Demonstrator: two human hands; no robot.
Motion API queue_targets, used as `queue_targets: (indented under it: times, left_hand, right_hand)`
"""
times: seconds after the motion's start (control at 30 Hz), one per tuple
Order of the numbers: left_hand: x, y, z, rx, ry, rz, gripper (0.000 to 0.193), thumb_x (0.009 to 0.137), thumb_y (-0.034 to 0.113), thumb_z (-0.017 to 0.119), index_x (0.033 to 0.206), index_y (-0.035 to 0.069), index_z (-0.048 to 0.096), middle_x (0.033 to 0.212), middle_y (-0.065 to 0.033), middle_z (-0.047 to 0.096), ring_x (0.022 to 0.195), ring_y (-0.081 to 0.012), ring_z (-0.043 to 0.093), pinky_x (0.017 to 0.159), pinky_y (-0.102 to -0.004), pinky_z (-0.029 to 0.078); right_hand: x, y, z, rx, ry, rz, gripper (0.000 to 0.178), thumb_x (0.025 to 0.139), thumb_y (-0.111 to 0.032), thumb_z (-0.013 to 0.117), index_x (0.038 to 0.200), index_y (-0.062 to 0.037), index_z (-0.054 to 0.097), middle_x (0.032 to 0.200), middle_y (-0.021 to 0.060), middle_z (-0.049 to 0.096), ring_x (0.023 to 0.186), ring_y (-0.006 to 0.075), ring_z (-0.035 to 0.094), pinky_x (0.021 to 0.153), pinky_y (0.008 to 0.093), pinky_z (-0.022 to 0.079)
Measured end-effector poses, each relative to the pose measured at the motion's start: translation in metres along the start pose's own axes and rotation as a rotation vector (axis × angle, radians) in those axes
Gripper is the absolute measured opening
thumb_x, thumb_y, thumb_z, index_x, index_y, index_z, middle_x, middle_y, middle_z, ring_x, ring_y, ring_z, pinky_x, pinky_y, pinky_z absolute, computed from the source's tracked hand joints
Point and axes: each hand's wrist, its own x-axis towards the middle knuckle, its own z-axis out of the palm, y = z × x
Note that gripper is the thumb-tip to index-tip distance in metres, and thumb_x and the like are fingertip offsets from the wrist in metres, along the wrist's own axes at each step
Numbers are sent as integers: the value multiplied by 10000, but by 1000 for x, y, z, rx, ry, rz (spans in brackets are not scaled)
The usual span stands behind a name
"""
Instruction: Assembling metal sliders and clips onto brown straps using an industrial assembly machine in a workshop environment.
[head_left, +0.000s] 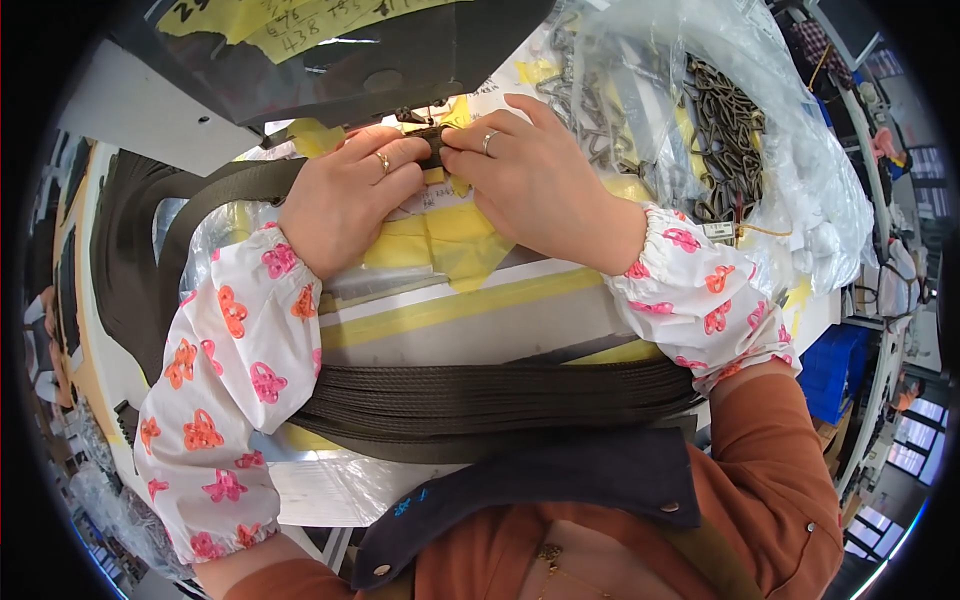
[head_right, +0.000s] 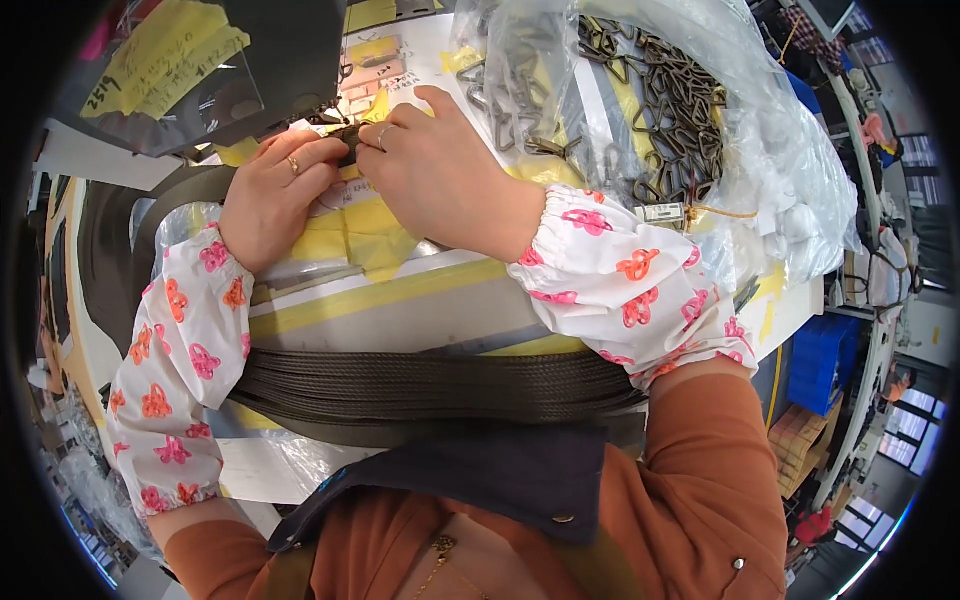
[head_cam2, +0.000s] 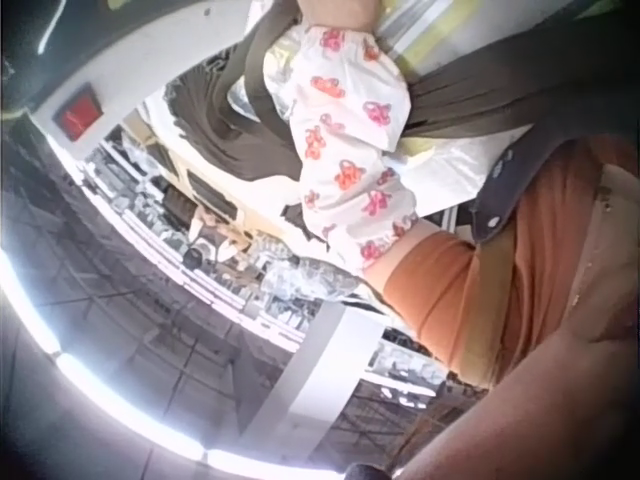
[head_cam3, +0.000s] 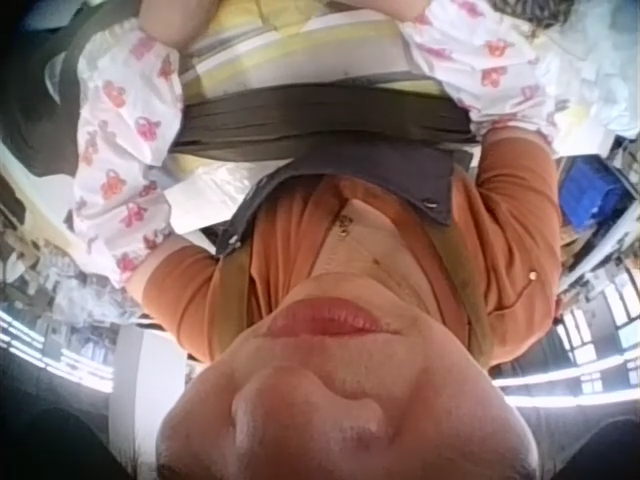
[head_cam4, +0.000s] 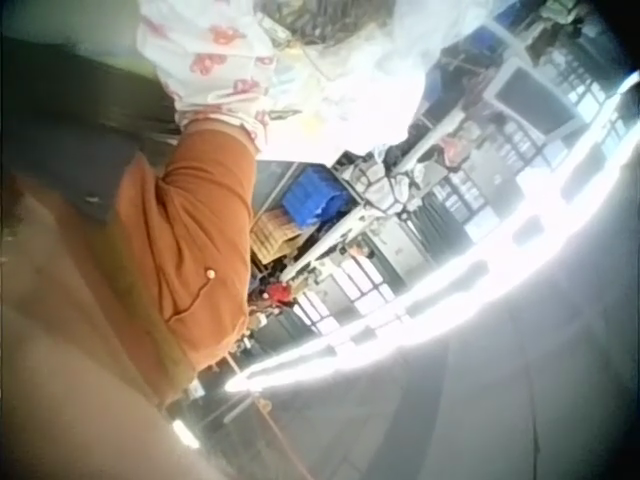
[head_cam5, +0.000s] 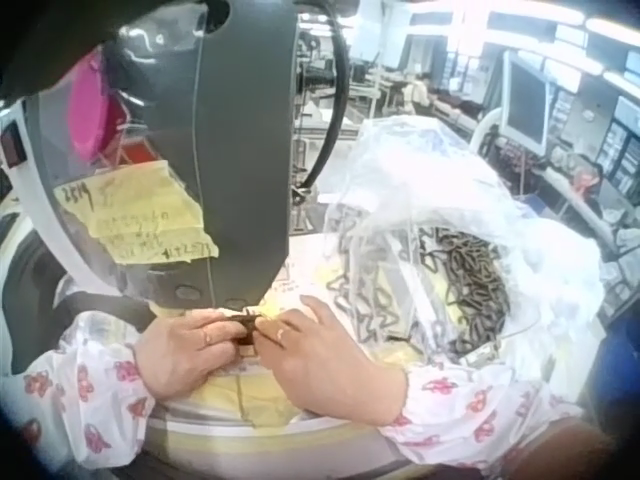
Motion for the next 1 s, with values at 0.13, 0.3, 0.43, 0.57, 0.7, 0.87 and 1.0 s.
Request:
queue_targets:
  times: [0.13, 0.3, 0.43, 0.57, 0.7, 0.87, 1.0]
  left_hand:
    - [-1, -2, 1, -25, -4, -16, 126, 705, 81, 592, 818, 72, 536, 1023, -18, 587, 959, -216, 562, 720, -319, 502]
    - [-2, -1, 0, -97, 47, -68, 112, 703, 60, 600, 803, 65, 549, 964, -23, 602, 920, -227, 577, 709, -320, 504]
    - [-3, -1, 3, -131, 94, -101, 126, 716, 46, 596, 835, 78, 573, 957, -24, 605, 879, -221, 594, 669, -314, 508]
    - [-5, -5, 9, -174, 79, -282, 132, 765, 76, 586, 889, 117, 601, 982, -18, 622, 766, -226, 615, 598, -300, 504]
    - [-7, -10, 13, -287, -21, -439, 102, 852, 80, 552, 939, 60, 601, 941, -74, 632, 786, -245, 616, 695, -286, 490]
    - [-6, -18, 14, -294, 3, -408, 122, 852, 119, 559, 959, 99, 614, 841, -75, 641, 716, -248, 618, 617, -296, 478]
    - [-3, -18, 9, -266, -10, -430, 125, 867, 152, 543, 957, 102, 614, 804, -88, 637, 686, -262, 616, 599, -304, 476]
  right_hand:
    - [2, -1, -4, -18, -43, 2, 212, 693, -78, 576, 895, -71, 641, 973, 9, 621, 912, 169, 558, 936, 421, 354]
    - [5, -2, -8, -57, -149, 26, 290, 668, -68, 610, 956, -84, 644, 1032, -7, 623, 963, 154, 548, 935, 432, 366]
    - [3, 3, -1, -69, -88, 8, 223, 695, -78, 580, 913, -87, 626, 1012, -4, 617, 937, 164, 558, 926, 461, 357]
    - [3, 10, 4, -24, -46, 17, 189, 722, -81, 550, 897, -94, 618, 1015, -8, 610, 954, 181, 554, 927, 488, 335]
    - [3, 18, 10, 12, -45, 39, 236, 725, -76, 549, 950, -103, 617, 1049, -22, 603, 997, 187, 538, 932, 491, 326]
    - [8, 25, 13, 32, -81, 57, 275, 717, -83, 567, 986, -116, 611, 1102, -31, 588, 1017, 194, 530, 926, 494, 326]
    - [9, 25, 15, 16, -22, 44, 276, 717, -86, 572, 988, -117, 616, 1093, -36, 591, 1011, 196, 530, 920, 490, 335]
